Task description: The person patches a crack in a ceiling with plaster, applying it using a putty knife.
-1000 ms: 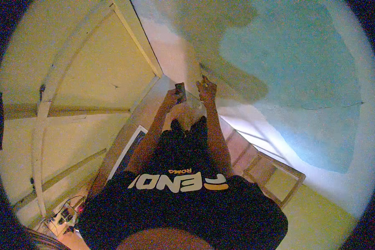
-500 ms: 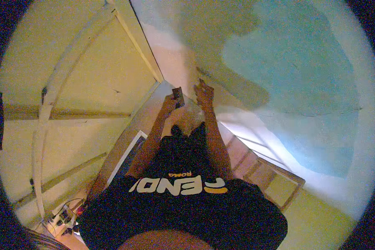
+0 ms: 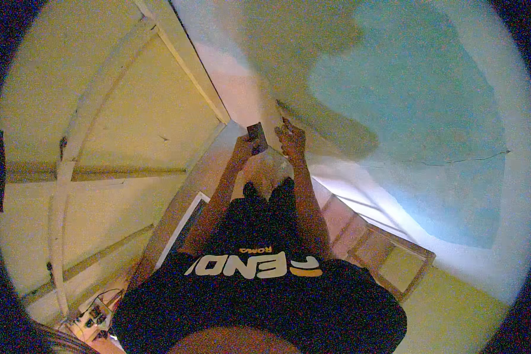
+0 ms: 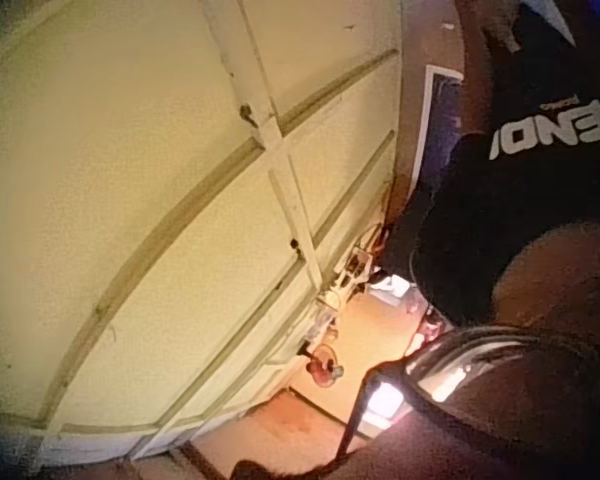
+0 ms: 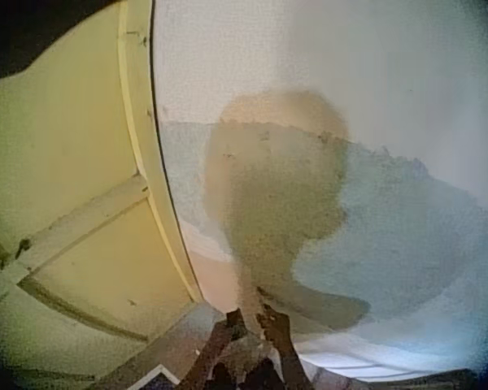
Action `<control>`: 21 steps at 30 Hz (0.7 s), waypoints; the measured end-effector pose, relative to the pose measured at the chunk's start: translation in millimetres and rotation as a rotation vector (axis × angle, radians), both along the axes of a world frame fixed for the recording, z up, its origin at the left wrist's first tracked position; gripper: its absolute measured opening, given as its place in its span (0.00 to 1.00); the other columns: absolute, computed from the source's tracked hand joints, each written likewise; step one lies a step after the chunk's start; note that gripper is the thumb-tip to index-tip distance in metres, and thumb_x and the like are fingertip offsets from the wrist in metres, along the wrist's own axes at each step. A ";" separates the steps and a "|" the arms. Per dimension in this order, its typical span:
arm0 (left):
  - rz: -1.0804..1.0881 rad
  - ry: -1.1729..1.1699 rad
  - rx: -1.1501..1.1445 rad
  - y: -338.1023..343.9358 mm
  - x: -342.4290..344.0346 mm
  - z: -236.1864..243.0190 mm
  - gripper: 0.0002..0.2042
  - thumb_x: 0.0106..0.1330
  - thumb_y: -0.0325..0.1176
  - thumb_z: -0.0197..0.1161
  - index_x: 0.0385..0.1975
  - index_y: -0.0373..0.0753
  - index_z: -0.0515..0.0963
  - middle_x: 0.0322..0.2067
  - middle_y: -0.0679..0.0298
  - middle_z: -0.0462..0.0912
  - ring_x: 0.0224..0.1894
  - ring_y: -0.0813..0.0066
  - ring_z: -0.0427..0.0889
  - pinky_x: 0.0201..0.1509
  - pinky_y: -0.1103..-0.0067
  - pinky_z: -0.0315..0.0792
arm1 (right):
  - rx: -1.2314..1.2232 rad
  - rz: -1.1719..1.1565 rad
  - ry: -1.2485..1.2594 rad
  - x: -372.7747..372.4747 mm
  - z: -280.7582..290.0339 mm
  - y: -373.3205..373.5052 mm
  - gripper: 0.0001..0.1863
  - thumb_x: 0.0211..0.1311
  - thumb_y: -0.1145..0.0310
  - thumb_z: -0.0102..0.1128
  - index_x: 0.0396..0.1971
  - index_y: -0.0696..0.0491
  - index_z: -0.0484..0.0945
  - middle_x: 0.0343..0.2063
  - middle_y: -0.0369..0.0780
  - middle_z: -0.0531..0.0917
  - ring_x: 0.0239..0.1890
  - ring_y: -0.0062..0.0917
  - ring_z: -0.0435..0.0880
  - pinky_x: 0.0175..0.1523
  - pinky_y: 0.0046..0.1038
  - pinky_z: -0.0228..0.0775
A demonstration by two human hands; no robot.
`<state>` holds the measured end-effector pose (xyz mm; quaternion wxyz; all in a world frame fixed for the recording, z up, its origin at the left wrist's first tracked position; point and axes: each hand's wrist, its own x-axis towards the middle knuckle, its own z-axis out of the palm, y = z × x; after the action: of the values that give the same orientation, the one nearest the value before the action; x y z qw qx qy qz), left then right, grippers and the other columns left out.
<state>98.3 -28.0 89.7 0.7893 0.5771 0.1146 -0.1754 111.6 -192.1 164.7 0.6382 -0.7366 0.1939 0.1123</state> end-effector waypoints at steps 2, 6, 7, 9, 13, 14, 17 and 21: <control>0.005 -0.037 -0.024 6.1 5.4 1.3 0.08 0.61 0.27 0.55 0.36 0.30 0.76 0.32 0.62 0.80 0.31 0.76 0.79 0.39 0.78 0.75 | 0.029 -0.003 0.010 2.7 3.3 14.7 0.27 0.55 0.63 0.64 0.56 0.50 0.71 0.14 0.34 0.72 0.08 0.13 0.60 0.11 0.18 0.51; 0.074 -0.086 -0.225 0.9 13.1 10.9 0.11 0.59 0.29 0.58 0.39 0.32 0.77 0.34 0.61 0.82 0.33 0.71 0.82 0.39 0.75 0.78 | 0.106 0.045 0.004 -0.8 16.7 19.2 0.13 0.59 0.59 0.60 0.39 0.51 0.78 0.14 0.34 0.72 0.09 0.13 0.63 0.11 0.19 0.51; 0.071 -0.088 -0.229 -3.4 16.7 18.8 0.11 0.59 0.29 0.58 0.39 0.32 0.77 0.34 0.61 0.82 0.33 0.71 0.82 0.39 0.75 0.78 | 0.103 0.042 0.001 -1.0 20.5 15.5 0.13 0.59 0.59 0.60 0.39 0.51 0.78 0.14 0.34 0.72 0.09 0.13 0.63 0.11 0.19 0.51; 0.078 0.021 -0.219 -10.1 20.9 39.6 0.12 0.62 0.30 0.57 0.40 0.28 0.75 0.33 0.62 0.80 0.31 0.75 0.81 0.40 0.77 0.77 | 0.265 -0.032 0.128 -5.7 25.2 8.7 0.15 0.63 0.54 0.53 0.26 0.50 0.74 0.14 0.33 0.72 0.09 0.15 0.66 0.11 0.20 0.52; 0.068 0.057 -0.217 -23.1 27.5 72.5 0.13 0.64 0.34 0.58 0.38 0.29 0.76 0.30 0.62 0.81 0.31 0.75 0.81 0.37 0.78 0.77 | 0.123 0.106 -0.103 -12.9 -11.5 2.3 0.20 0.65 0.50 0.49 0.23 0.51 0.73 0.13 0.33 0.72 0.09 0.15 0.66 0.12 0.20 0.53; -0.011 0.001 -0.091 -27.4 28.9 74.5 0.13 0.64 0.36 0.58 0.37 0.30 0.77 0.28 0.63 0.81 0.30 0.75 0.80 0.35 0.78 0.76 | 0.008 0.174 -0.245 -9.9 -24.8 -3.4 0.20 0.65 0.50 0.50 0.22 0.51 0.73 0.13 0.32 0.72 0.08 0.15 0.66 0.12 0.20 0.53; -0.026 -0.063 0.023 -31.1 30.9 67.2 0.13 0.65 0.38 0.57 0.34 0.32 0.78 0.25 0.63 0.80 0.27 0.77 0.79 0.32 0.79 0.74 | -0.003 0.115 -0.247 -13.0 -13.1 2.3 0.20 0.64 0.51 0.52 0.21 0.53 0.73 0.13 0.32 0.72 0.08 0.16 0.66 0.12 0.20 0.54; 0.203 -0.316 0.255 -18.2 44.8 -8.1 0.12 0.67 0.36 0.55 0.36 0.31 0.78 0.18 0.62 0.77 0.20 0.76 0.75 0.27 0.77 0.70 | 0.125 -0.039 -0.118 -25.0 17.8 19.2 0.17 0.63 0.56 0.56 0.22 0.54 0.73 0.12 0.32 0.71 0.08 0.15 0.65 0.12 0.20 0.54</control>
<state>143.1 -46.2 81.6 0.7316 0.6781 0.0682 0.0133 86.7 -172.9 182.5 0.6953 -0.6968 0.1626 0.0681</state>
